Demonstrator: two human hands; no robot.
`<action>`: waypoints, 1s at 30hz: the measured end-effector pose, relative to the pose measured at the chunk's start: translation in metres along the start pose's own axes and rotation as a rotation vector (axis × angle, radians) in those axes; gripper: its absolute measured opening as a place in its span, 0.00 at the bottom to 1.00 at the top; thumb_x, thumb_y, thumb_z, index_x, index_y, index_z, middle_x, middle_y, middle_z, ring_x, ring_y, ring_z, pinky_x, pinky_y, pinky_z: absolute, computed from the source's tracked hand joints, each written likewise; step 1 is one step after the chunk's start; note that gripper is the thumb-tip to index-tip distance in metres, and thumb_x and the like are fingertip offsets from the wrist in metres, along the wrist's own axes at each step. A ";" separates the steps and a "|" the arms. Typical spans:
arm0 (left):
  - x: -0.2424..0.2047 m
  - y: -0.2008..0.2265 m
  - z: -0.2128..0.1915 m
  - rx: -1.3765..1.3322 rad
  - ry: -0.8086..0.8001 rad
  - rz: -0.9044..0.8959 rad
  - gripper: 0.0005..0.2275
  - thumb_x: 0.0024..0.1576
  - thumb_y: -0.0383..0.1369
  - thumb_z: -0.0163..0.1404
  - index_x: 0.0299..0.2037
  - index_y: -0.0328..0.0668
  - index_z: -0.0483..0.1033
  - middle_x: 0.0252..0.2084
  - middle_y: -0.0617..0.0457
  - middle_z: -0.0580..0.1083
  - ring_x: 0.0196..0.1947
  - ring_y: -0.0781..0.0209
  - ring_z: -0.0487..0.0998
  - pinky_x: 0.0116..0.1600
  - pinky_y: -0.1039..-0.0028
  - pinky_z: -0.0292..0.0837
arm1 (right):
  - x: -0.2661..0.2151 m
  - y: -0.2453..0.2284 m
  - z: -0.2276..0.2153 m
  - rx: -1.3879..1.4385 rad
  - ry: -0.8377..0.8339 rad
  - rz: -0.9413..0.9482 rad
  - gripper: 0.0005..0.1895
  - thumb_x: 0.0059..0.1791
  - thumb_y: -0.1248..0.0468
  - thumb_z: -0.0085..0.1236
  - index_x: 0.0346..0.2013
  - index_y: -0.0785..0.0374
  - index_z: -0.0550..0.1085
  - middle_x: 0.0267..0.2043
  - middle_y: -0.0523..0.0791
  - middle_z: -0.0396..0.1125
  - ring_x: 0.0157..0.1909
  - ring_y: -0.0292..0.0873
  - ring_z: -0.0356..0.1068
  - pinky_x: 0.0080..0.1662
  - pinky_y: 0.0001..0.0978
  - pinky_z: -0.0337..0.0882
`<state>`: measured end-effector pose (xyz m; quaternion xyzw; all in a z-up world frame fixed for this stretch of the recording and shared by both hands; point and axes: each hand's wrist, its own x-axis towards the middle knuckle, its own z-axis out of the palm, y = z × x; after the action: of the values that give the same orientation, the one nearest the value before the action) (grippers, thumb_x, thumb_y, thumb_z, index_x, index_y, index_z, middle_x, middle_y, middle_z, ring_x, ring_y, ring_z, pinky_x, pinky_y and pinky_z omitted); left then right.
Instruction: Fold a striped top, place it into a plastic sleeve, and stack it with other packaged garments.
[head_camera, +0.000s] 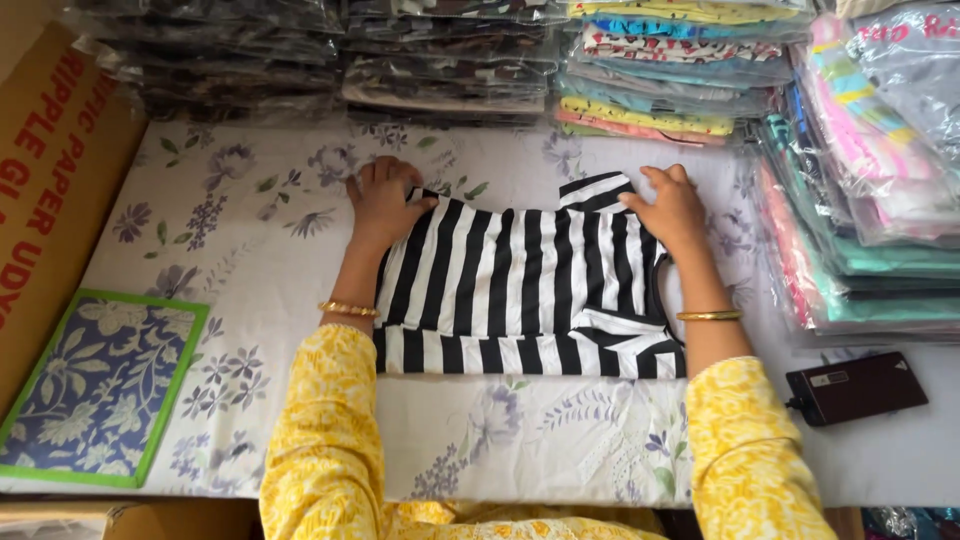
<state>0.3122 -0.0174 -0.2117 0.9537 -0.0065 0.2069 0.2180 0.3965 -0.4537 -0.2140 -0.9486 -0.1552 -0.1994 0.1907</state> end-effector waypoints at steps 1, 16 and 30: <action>0.001 -0.001 -0.004 -0.001 -0.004 0.001 0.16 0.43 0.41 0.66 0.38 0.45 0.82 0.54 0.44 0.73 0.61 0.39 0.62 0.59 0.23 0.48 | 0.004 -0.006 -0.002 -0.001 -0.002 0.004 0.27 0.42 0.52 0.73 0.50 0.62 0.79 0.41 0.53 0.72 0.40 0.54 0.72 0.39 0.44 0.71; 0.011 -0.029 -0.007 -0.039 0.033 -0.198 0.06 0.50 0.30 0.66 0.34 0.42 0.82 0.35 0.54 0.79 0.44 0.51 0.73 0.57 0.51 0.60 | 0.014 -0.007 0.010 0.534 0.015 0.471 0.08 0.47 0.70 0.69 0.37 0.67 0.76 0.31 0.43 0.72 0.27 0.33 0.70 0.26 0.27 0.69; 0.005 -0.061 0.011 -0.265 0.046 -0.205 0.07 0.49 0.29 0.65 0.35 0.46 0.82 0.37 0.58 0.79 0.45 0.55 0.73 0.57 0.63 0.65 | -0.004 0.053 0.031 0.978 -0.003 0.233 0.08 0.50 0.80 0.57 0.38 0.67 0.72 0.37 0.45 0.74 0.41 0.38 0.79 0.38 0.23 0.76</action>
<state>0.3273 0.0341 -0.2436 0.9074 0.0685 0.2025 0.3617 0.4224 -0.4884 -0.2577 -0.7596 -0.1236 -0.0795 0.6336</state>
